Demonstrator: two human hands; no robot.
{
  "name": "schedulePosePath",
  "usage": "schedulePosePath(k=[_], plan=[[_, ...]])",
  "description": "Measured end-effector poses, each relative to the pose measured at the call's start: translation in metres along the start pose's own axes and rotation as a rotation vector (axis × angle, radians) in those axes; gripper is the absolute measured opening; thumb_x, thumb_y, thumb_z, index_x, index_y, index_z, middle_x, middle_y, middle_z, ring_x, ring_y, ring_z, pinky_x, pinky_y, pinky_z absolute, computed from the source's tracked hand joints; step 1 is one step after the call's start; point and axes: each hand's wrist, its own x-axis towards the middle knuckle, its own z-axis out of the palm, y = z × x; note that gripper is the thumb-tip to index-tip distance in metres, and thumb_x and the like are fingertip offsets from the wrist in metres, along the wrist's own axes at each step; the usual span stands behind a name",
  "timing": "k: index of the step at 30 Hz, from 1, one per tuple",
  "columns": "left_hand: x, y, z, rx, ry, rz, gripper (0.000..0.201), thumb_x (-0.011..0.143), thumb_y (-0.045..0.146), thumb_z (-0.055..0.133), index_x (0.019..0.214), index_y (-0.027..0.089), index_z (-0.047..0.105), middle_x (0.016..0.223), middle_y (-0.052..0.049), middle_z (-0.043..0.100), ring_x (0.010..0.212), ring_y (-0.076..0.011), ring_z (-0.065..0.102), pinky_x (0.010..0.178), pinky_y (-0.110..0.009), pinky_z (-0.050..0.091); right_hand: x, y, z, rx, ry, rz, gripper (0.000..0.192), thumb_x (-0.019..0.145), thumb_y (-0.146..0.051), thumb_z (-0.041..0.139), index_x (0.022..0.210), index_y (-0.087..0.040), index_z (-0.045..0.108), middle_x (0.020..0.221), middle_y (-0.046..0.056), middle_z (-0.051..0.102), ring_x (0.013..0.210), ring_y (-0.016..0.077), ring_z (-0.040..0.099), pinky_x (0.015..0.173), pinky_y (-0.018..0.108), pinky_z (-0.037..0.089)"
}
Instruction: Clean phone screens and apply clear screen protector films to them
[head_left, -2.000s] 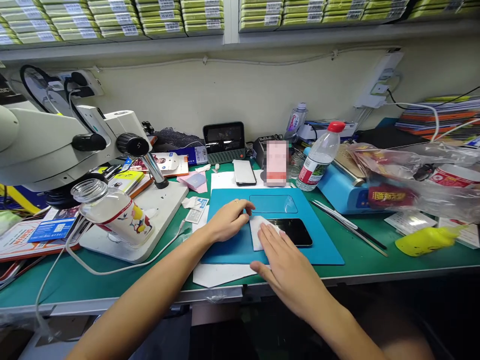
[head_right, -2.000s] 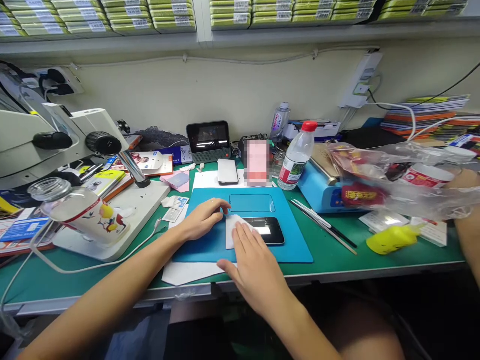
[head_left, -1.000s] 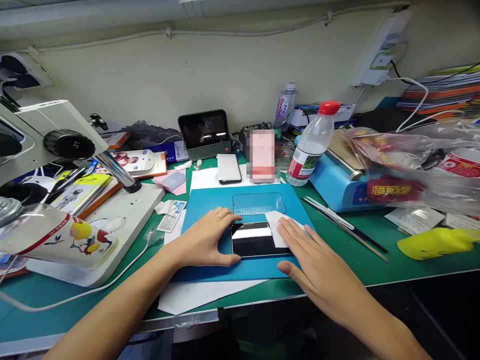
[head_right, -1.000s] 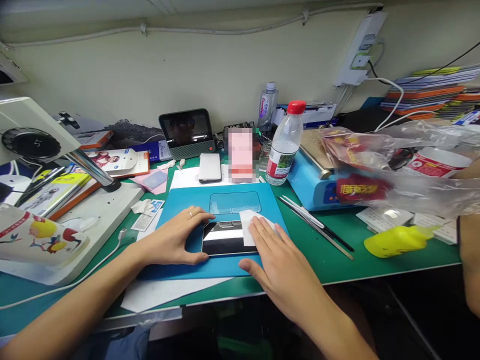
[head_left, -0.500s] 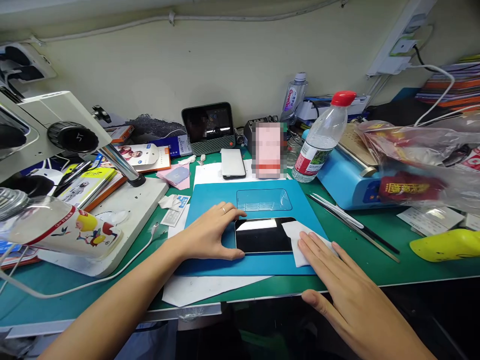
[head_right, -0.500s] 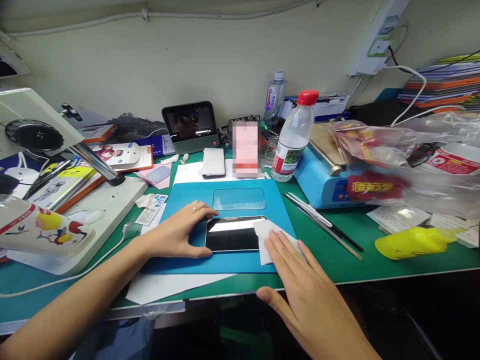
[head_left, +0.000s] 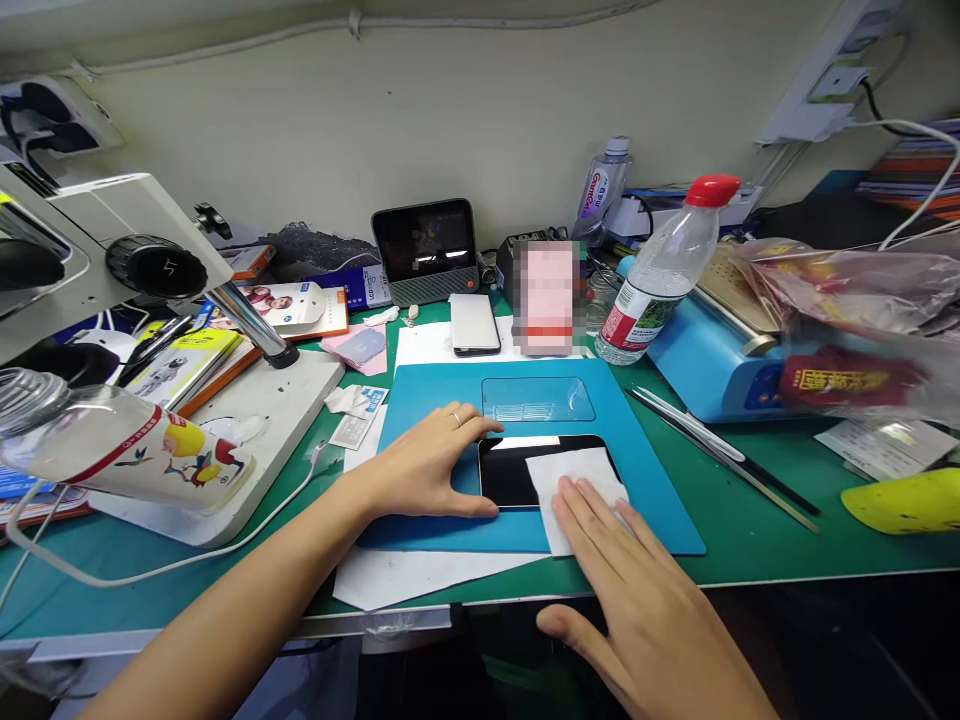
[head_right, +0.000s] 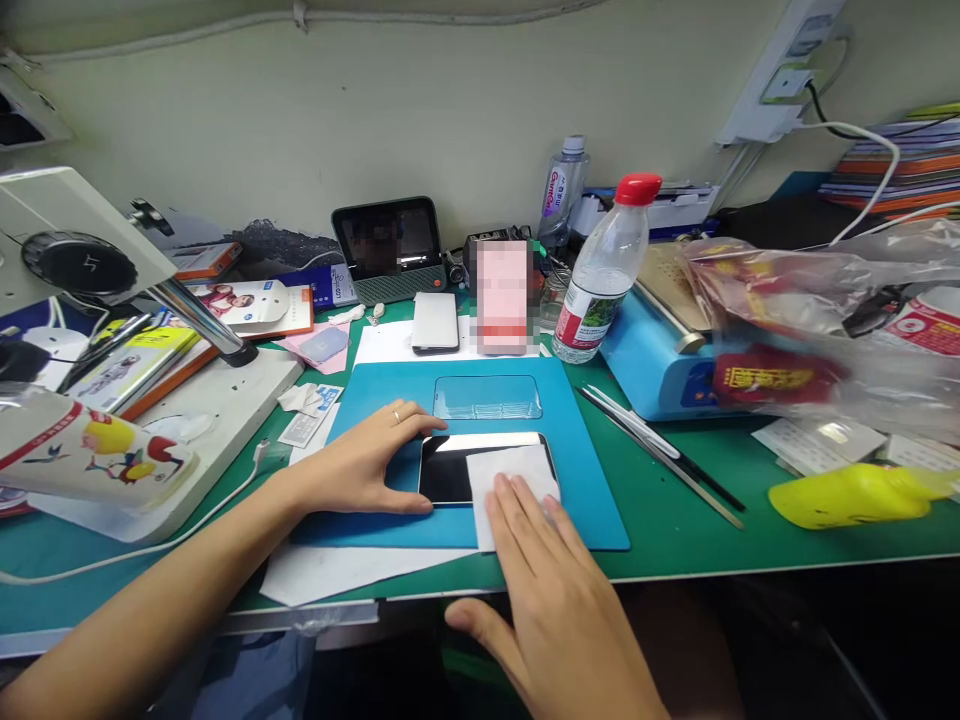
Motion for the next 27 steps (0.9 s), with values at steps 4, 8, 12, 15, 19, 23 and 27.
schedulePosePath(k=[4, 8, 12, 15, 19, 23, 27], plan=[[0.000, 0.001, -0.001, 0.011, -0.005, 0.012, 0.069, 0.081, 0.050, 0.078, 0.136, 0.022, 0.047, 0.121, -0.010, 0.057, 0.111, -0.0298, 0.055, 0.094, -0.044, 0.047, 0.018, -0.009, 0.003, 0.051, -0.030, 0.005, 0.073, 0.097, -0.061, 0.047, 0.144, -0.006, 0.053, 0.149, 0.017, 0.054, 0.135, 0.0317, 0.055, 0.106, 0.048, 0.051], [-0.001, 0.001, 0.000, 0.028, 0.000, 0.024, 0.067, 0.082, 0.048, 0.078, 0.135, 0.021, 0.048, 0.119, -0.010, 0.058, 0.109, -0.0292, 0.055, 0.094, -0.043, 0.046, 0.037, -0.008, 0.006, 0.089, -0.084, 0.021, 0.063, 0.101, -0.053, 0.043, 0.143, -0.007, 0.054, 0.148, 0.015, 0.054, 0.136, 0.0304, 0.054, 0.108, 0.052, 0.050], [-0.001, 0.001, 0.000, 0.024, 0.007, 0.018, 0.067, 0.081, 0.048, 0.078, 0.134, 0.020, 0.049, 0.117, -0.010, 0.058, 0.109, -0.0291, 0.055, 0.093, -0.042, 0.047, 0.042, 0.007, 0.006, 0.136, -0.142, 0.027, 0.062, 0.101, -0.054, 0.042, 0.147, -0.014, 0.050, 0.151, 0.011, 0.052, 0.140, 0.0286, 0.049, 0.112, 0.054, 0.045], [0.000, -0.002, 0.000, 0.015, 0.010, 0.017, 0.068, 0.080, 0.050, 0.078, 0.134, 0.019, 0.050, 0.119, -0.010, 0.058, 0.110, -0.0296, 0.055, 0.094, -0.043, 0.046, 0.031, 0.024, 0.004, 0.131, -0.146, 0.052, 0.062, 0.101, -0.053, 0.045, 0.152, -0.018, 0.044, 0.151, 0.010, 0.052, 0.139, 0.0293, 0.050, 0.113, 0.058, 0.041], [0.001, -0.006, 0.000, 0.011, 0.015, 0.039, 0.070, 0.079, 0.052, 0.078, 0.135, 0.021, 0.049, 0.119, -0.011, 0.059, 0.110, -0.0303, 0.056, 0.095, -0.043, 0.046, 0.018, 0.035, 0.006, 0.097, -0.096, 0.033, 0.066, 0.099, -0.054, 0.047, 0.154, -0.017, 0.041, 0.151, 0.013, 0.052, 0.138, 0.0308, 0.051, 0.112, 0.056, 0.042], [0.001, -0.006, 0.002, 0.021, 0.028, 0.058, 0.069, 0.080, 0.052, 0.078, 0.134, 0.020, 0.050, 0.117, -0.010, 0.059, 0.108, -0.0298, 0.056, 0.094, -0.042, 0.046, 0.028, 0.020, 0.009, 0.130, -0.095, -0.040, 0.070, 0.097, -0.053, 0.051, 0.155, -0.016, 0.038, 0.152, 0.013, 0.052, 0.141, 0.0297, 0.048, 0.115, 0.053, 0.040], [0.000, -0.003, 0.000, 0.021, 0.020, 0.042, 0.071, 0.080, 0.054, 0.078, 0.135, 0.019, 0.049, 0.116, -0.011, 0.058, 0.108, -0.0295, 0.055, 0.092, -0.041, 0.046, 0.052, -0.009, 0.013, 0.158, -0.167, -0.047, 0.077, 0.095, -0.063, 0.047, 0.150, -0.008, 0.046, 0.153, 0.018, 0.048, 0.144, 0.0314, 0.043, 0.116, 0.052, 0.040]])
